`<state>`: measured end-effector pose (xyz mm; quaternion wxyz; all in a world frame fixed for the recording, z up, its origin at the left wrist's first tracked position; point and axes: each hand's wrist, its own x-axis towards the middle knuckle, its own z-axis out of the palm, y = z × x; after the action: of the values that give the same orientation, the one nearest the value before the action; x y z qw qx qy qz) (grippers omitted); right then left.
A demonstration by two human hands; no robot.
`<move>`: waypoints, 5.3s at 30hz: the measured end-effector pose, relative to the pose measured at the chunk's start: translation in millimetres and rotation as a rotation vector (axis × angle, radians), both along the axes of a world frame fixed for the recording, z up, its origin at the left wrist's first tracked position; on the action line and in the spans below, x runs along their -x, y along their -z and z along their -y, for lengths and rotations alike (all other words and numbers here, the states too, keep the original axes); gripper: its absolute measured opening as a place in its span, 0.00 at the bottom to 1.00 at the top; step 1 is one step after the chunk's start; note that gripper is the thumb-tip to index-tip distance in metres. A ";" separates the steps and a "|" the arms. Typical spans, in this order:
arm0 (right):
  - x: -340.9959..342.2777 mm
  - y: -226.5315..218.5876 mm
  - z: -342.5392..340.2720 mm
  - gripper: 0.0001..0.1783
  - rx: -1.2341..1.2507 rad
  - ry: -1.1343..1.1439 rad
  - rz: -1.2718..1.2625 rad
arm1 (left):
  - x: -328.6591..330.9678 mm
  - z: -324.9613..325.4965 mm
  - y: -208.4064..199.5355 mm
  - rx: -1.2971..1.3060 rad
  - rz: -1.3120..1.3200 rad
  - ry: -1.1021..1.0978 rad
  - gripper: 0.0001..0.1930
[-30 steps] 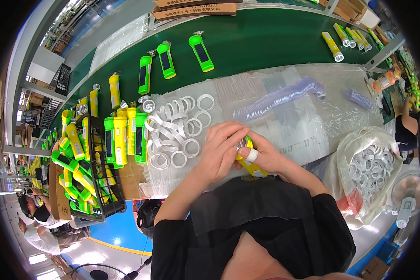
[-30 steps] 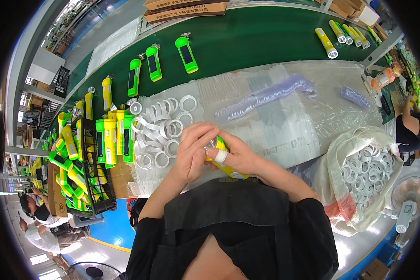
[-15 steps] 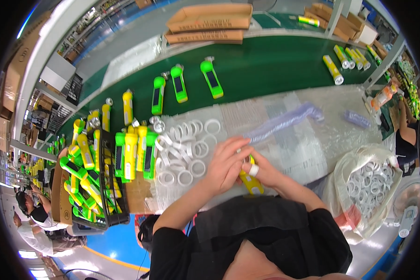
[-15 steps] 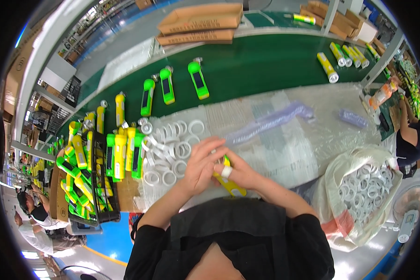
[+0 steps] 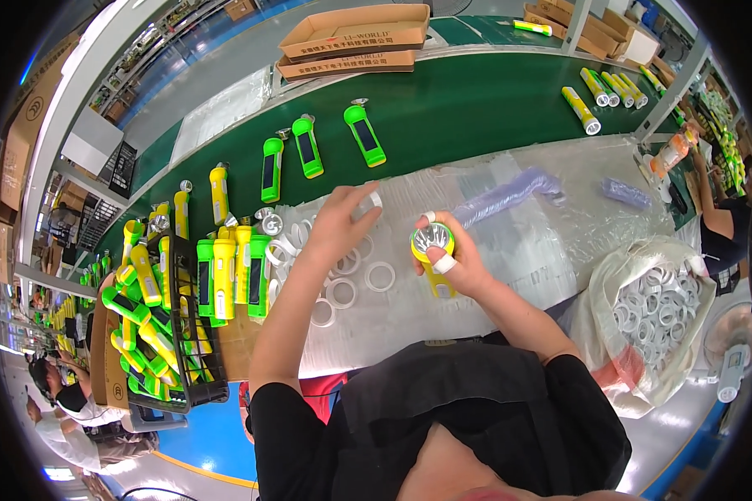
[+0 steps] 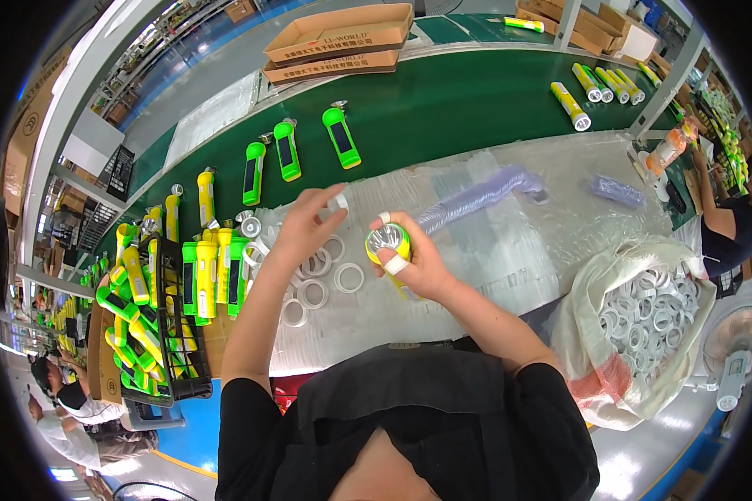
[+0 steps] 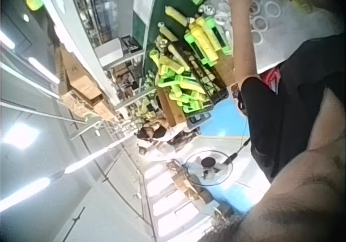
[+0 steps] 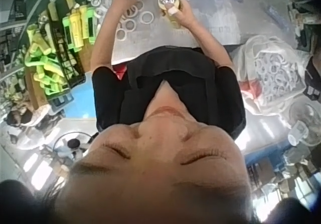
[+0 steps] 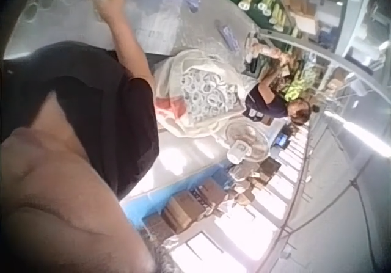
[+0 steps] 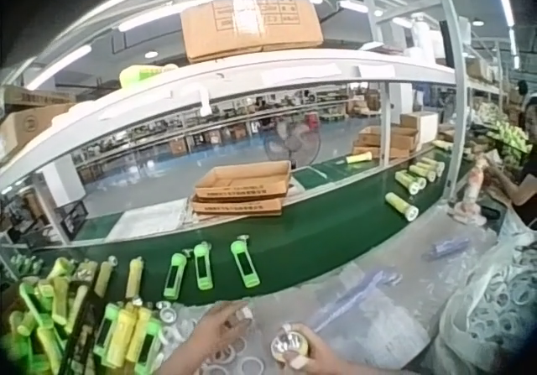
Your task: Assembling flashlight components by attaching lenses and rings to the bodies on a production line.
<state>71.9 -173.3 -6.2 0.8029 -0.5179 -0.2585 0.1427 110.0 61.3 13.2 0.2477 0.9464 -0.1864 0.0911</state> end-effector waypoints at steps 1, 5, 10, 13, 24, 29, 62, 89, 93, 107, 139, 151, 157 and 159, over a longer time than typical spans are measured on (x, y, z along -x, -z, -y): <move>-0.7 0.0 0.2 0.19 0.000 0.003 -0.003 | 4.3 6.0 -7.3 0.415 -0.113 0.000 0.19; -0.6 4.4 -2.5 0.19 0.053 0.033 0.007 | 39.6 27.7 -28.7 1.017 -0.184 0.194 0.10; 4.3 -0.9 -6.0 0.22 0.017 0.030 0.040 | 62.8 47.6 -47.5 0.484 0.242 0.234 0.16; 3.8 1.6 -3.8 0.23 0.011 0.019 0.084 | 65.6 47.2 -51.4 0.385 0.189 0.223 0.18; -15.2 -20.9 30.9 0.30 0.145 0.177 0.482 | 60.9 50.7 -53.4 0.336 0.062 0.304 0.20; -29.1 -85.3 72.0 0.28 0.692 0.072 0.836 | 59.4 74.2 -58.1 0.274 0.077 0.334 0.24; -26.5 -128.7 66.2 0.23 1.204 -0.036 0.864 | 59.9 108.4 -32.7 0.478 0.061 0.326 0.18; -38.4 -98.8 77.8 0.21 0.580 -0.084 0.386 | 78.8 77.6 -49.2 1.149 -1.310 0.571 0.38; -88.2 -63.7 71.0 0.24 0.727 0.255 0.475 | 12.2 86.0 -53.3 0.815 -0.951 0.342 0.21; -315.5 34.8 216.6 0.29 1.532 1.170 0.293 | -204.6 62.0 54.0 -0.084 -0.240 -0.206 0.29; 70.8 -8.1 -11.5 0.25 0.121 -0.049 -0.197 | 118.1 67.4 2.0 0.565 0.249 0.296 0.21; 54.3 -13.4 40.4 0.22 0.036 0.155 -0.352 | 35.7 75.6 57.0 0.075 0.023 0.000 0.34; 52.2 -18.0 42.2 0.23 0.043 0.116 -0.395 | 53.3 69.2 21.7 0.502 -0.039 0.014 0.25; 53.8 -24.8 36.8 0.23 0.135 0.064 -0.371 | 74.1 70.1 -1.3 0.453 0.025 0.118 0.24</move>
<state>18.1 -210.1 18.6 0.8042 -0.5433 -0.0792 0.2274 35.9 -8.8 14.4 0.4562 0.8528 -0.2195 0.1279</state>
